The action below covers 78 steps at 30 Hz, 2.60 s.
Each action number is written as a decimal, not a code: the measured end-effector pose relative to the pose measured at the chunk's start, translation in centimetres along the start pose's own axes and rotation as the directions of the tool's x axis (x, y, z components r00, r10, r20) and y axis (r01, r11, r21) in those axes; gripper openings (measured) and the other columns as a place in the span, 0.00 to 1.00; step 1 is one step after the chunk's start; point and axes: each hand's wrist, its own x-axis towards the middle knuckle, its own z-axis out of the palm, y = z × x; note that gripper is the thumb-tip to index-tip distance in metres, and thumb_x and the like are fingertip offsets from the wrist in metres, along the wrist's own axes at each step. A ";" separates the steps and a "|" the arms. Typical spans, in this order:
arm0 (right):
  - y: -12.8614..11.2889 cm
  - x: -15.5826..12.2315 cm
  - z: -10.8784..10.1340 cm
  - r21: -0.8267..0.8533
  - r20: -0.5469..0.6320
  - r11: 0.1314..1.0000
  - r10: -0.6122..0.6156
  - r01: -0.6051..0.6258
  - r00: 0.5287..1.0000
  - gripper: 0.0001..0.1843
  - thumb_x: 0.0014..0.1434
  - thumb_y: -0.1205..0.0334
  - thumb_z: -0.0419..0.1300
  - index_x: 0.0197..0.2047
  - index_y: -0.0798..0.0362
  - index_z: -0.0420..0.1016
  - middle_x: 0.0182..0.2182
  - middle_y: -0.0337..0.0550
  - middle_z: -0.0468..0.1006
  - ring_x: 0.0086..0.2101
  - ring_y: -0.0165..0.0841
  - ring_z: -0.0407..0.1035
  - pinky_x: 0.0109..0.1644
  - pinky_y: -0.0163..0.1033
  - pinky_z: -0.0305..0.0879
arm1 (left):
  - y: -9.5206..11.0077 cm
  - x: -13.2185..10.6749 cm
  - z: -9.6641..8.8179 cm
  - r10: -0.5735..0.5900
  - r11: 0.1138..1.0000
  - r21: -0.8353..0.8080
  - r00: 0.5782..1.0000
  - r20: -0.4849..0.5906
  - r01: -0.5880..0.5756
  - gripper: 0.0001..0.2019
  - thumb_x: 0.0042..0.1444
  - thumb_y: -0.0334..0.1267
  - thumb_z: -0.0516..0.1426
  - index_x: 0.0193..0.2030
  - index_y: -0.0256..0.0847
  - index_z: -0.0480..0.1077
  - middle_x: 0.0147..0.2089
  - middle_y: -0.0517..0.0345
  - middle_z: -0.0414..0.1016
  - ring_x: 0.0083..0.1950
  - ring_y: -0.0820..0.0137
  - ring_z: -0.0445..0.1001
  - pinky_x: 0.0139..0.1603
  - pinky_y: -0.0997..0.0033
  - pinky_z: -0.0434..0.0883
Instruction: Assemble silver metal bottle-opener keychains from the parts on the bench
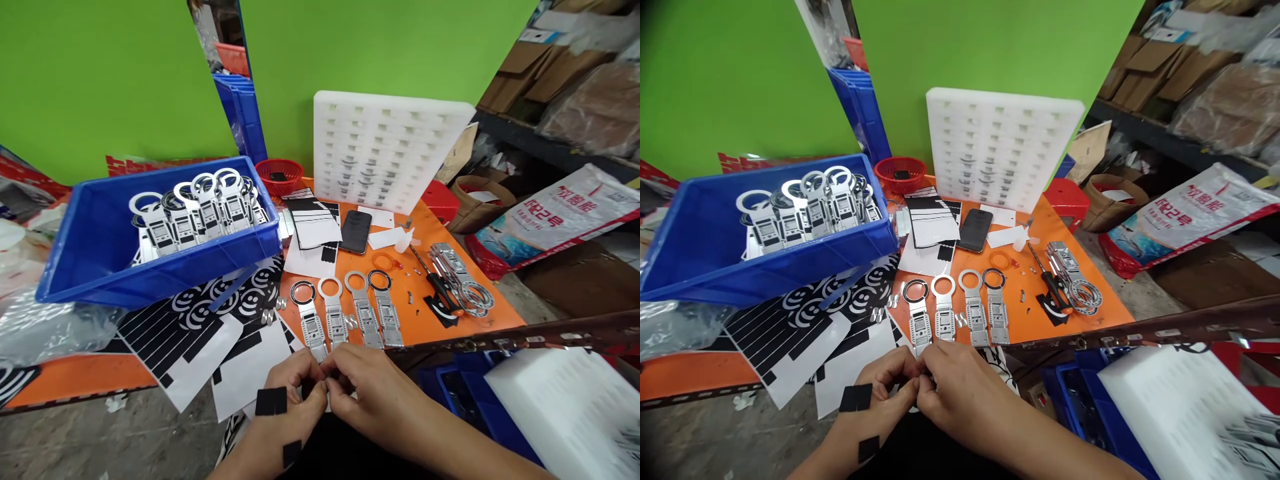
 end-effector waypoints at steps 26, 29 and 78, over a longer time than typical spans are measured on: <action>13.2 13.2 -8.7 -0.653 -0.306 0.677 0.174 -0.339 0.936 0.28 0.68 0.42 0.42 0.65 0.40 0.63 0.72 0.44 0.45 0.70 0.50 0.36 0.68 0.66 0.40 | -1.3 2.9 -2.0 -0.181 0.978 -0.099 0.983 0.014 0.181 0.07 0.50 0.36 0.56 0.23 0.40 0.65 0.25 0.60 0.66 0.28 0.71 0.63 0.30 0.73 0.59; 13.3 13.4 -8.5 -0.650 -0.330 0.683 0.142 -0.334 0.933 0.29 0.68 0.42 0.40 0.66 0.41 0.63 0.72 0.45 0.44 0.70 0.51 0.36 0.68 0.66 0.40 | -1.5 2.9 -2.1 -0.182 0.977 -0.111 0.983 -0.001 0.181 0.07 0.50 0.36 0.56 0.23 0.40 0.65 0.24 0.61 0.65 0.28 0.72 0.62 0.29 0.73 0.58; 2.6 6.9 -5.1 0.240 0.019 0.969 -0.063 0.057 0.998 0.10 0.63 0.57 0.60 0.44 0.49 0.80 0.35 0.40 0.81 0.36 0.32 0.74 0.42 0.37 0.70 | 0.5 4.1 -3.7 0.017 0.996 0.087 0.999 -0.030 -0.014 0.08 0.52 0.34 0.55 0.22 0.41 0.63 0.25 0.62 0.65 0.27 0.71 0.64 0.30 0.73 0.60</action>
